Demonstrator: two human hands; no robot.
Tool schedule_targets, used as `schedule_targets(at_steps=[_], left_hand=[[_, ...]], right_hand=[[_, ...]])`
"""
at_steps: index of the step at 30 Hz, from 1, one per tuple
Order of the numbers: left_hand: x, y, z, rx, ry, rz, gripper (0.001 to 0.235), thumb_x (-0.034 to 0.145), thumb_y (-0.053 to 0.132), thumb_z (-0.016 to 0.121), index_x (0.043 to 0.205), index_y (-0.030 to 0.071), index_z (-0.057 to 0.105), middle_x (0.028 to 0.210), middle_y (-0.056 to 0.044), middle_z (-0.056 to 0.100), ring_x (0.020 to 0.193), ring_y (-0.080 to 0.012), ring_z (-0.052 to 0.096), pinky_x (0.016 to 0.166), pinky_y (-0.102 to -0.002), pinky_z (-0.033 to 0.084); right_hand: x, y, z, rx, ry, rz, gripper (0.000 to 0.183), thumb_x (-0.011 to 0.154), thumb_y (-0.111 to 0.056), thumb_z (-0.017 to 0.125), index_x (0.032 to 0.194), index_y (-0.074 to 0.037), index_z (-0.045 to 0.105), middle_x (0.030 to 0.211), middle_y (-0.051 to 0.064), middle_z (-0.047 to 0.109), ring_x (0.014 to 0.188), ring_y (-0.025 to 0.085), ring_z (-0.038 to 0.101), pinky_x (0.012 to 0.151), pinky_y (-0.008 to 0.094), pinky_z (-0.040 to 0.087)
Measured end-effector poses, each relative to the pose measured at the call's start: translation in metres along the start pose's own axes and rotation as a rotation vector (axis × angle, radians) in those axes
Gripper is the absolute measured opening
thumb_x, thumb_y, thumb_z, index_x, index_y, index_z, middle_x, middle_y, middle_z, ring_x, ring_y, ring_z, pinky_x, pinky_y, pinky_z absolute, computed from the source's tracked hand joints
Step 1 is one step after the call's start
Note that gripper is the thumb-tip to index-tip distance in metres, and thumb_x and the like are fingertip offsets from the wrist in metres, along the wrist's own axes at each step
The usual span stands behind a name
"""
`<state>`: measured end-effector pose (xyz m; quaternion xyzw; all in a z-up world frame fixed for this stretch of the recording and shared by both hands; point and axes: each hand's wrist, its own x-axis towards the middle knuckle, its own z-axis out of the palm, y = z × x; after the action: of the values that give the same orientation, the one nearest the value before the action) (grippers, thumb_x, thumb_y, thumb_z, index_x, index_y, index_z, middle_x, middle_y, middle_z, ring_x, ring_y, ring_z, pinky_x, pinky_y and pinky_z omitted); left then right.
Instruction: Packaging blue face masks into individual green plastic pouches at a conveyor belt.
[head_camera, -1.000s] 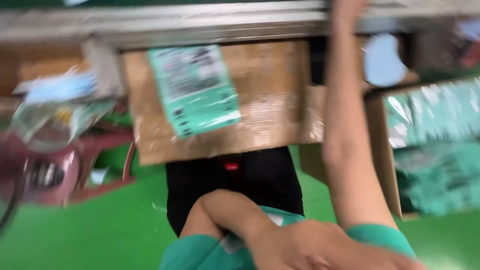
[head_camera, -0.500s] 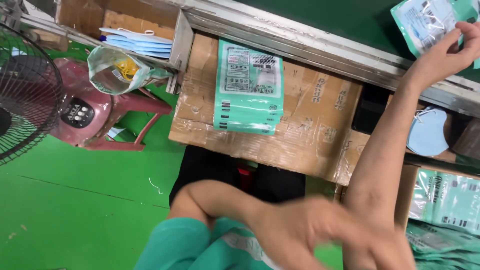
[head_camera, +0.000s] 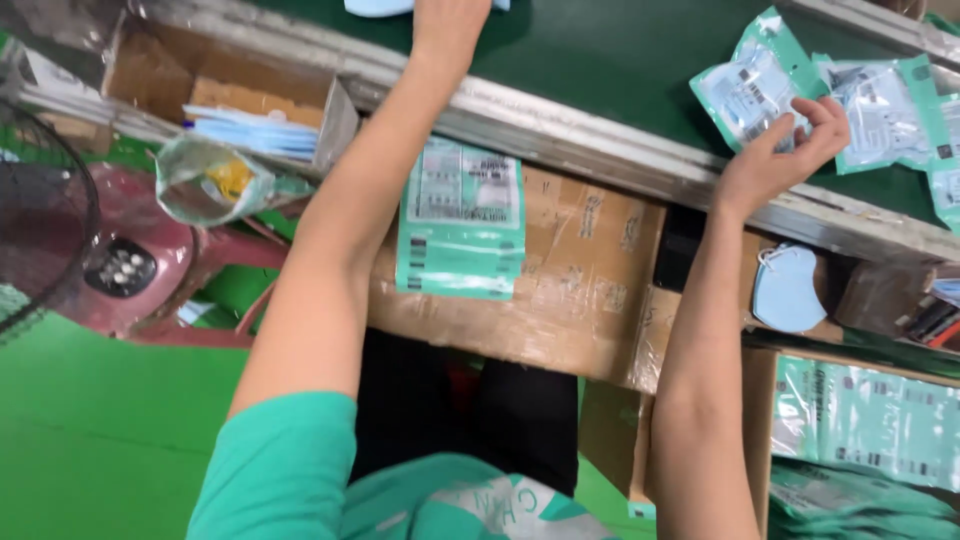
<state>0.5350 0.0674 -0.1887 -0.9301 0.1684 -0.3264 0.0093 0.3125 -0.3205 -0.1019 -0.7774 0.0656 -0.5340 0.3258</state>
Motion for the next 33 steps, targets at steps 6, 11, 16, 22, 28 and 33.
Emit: schedule_targets(at_steps=[6,11,16,22,28,33], left_hand=[[-0.021,0.060,-0.188,-0.681,0.312,0.419,0.025,0.086,0.011,0.062,0.111,0.010,0.063,0.098,-0.009,0.066,0.094,-0.0291,0.064,0.079,-0.042,0.051],[-0.120,0.143,-0.299,-1.020,0.064,0.541,0.022,0.094,0.010,0.067,0.113,0.008,0.057,0.106,-0.008,0.061,0.102,-0.0278,0.061,0.089,-0.040,0.051],[-0.164,0.168,-0.292,-1.416,-0.133,0.313,0.059,0.098,0.015,0.074,0.148,0.009,0.042,0.143,-0.007,0.050,0.133,-0.0259,0.052,0.116,-0.041,0.045],[-0.227,0.212,-0.236,-1.448,-0.423,0.156,0.127,0.077,0.034,0.095,0.163,0.009,0.005,0.164,-0.022,0.022,0.152,-0.0412,0.025,0.127,-0.058,0.022],[-0.235,0.235,-0.213,-1.426,-0.508,0.081,0.125,0.074,0.028,0.094,0.162,0.008,0.008,0.161,-0.025,0.029,0.151,-0.0434,0.028,0.125,-0.059,0.020],[-0.270,0.258,-0.181,-1.429,-0.800,-0.090,0.078,0.098,0.026,0.080,0.160,0.019,0.034,0.155,-0.015,0.053,0.145,-0.0311,0.054,0.121,-0.043,0.049]], right_hand=[[-0.068,-0.142,-0.065,0.109,-0.452,0.039,0.070,0.097,0.005,0.064,0.159,-0.005,0.034,0.158,0.016,0.042,0.147,0.027,0.047,0.124,0.039,0.040],[-0.101,-0.162,-0.116,0.224,-0.630,0.056,0.063,0.090,-0.002,0.074,0.145,0.002,0.043,0.142,0.017,0.052,0.132,0.025,0.052,0.113,0.039,0.043],[-0.146,-0.100,-0.182,0.266,-0.525,0.394,0.039,0.104,-0.006,0.085,0.136,0.005,0.065,0.128,0.013,0.070,0.116,0.022,0.069,0.105,0.035,0.055],[-0.159,-0.120,-0.166,0.267,-0.678,0.262,0.081,0.098,0.003,0.080,0.160,-0.004,0.028,0.149,0.017,0.057,0.141,0.026,0.056,0.124,0.037,0.044],[-0.187,-0.090,-0.170,0.217,-0.592,0.562,0.098,0.096,-0.013,0.086,0.171,-0.006,0.024,0.130,0.016,0.074,0.127,0.025,0.071,0.116,0.039,0.055],[-0.175,-0.098,-0.158,0.399,-0.643,0.517,0.125,0.090,-0.023,0.093,0.168,-0.008,-0.004,0.157,0.017,0.051,0.136,0.025,0.058,0.119,0.039,0.049]])
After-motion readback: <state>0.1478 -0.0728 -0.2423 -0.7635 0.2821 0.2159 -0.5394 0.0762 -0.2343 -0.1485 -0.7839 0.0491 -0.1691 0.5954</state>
